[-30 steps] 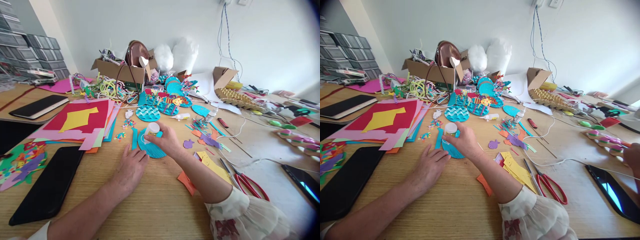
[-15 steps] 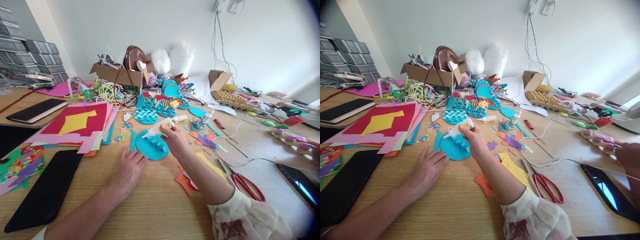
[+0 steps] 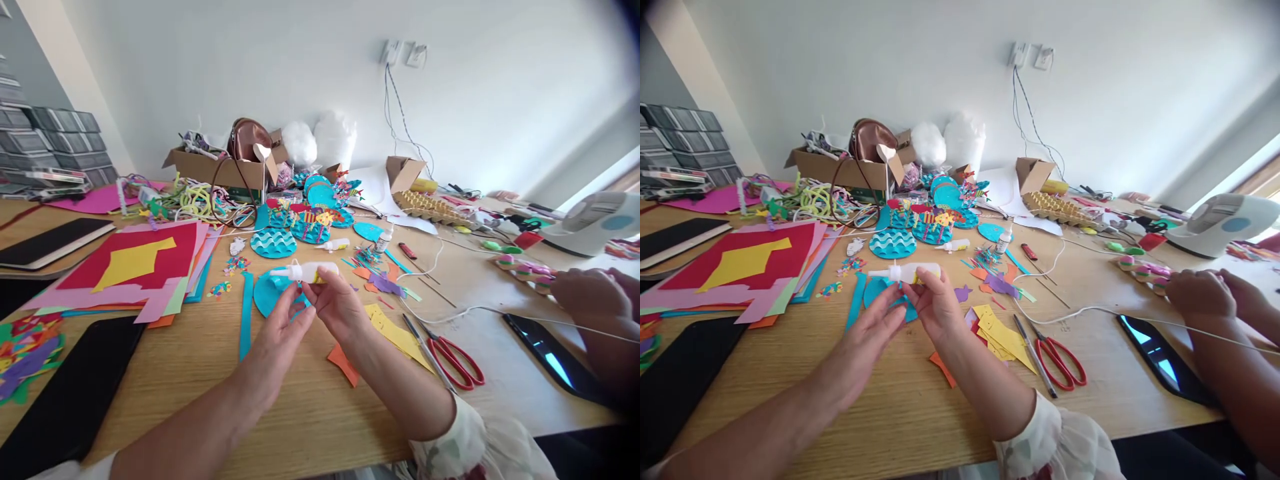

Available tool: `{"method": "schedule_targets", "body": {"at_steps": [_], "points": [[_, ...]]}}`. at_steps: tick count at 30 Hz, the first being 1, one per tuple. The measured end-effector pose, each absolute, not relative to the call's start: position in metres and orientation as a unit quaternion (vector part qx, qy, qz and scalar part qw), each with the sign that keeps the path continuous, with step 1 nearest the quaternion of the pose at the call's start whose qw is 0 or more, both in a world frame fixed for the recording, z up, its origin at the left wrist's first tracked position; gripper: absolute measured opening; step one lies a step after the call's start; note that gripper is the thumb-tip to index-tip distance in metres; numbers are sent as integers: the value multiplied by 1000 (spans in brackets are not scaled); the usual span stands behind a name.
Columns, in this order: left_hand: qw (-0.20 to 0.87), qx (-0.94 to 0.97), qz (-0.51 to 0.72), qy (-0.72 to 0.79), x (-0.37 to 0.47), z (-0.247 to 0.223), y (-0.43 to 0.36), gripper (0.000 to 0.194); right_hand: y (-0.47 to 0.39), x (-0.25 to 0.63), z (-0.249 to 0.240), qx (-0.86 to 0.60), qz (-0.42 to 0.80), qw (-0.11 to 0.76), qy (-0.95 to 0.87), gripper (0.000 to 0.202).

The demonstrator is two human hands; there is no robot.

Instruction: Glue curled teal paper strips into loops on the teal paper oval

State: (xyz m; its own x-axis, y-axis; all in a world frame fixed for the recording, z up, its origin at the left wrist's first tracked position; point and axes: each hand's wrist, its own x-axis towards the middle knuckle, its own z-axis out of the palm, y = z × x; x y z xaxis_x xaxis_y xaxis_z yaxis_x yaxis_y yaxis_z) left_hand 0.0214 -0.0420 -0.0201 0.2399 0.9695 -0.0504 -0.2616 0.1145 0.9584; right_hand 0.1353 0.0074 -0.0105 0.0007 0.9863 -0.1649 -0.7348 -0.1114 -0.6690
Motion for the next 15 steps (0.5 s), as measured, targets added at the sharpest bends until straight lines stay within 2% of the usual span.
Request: {"method": "schedule_targets", "body": {"at_steps": [5, 8, 11, 15], "points": [[668, 352, 562, 337, 55, -20, -32, 37, -11, 140, -13, -319, 650, 643, -249, 22], [665, 335, 588, 316, 66, -20, -24, 31, -19, 151, -12, -379, 619, 623, -293, 25], [665, 338, 583, 322, 72, -19, -15, 29, -18, 168, -8, -476, 549, 540, -424, 26], [693, 304, 557, 343, 75, -17, -14, 28, 2, 197, -3, -519, 435, 413, -609, 30]]}}
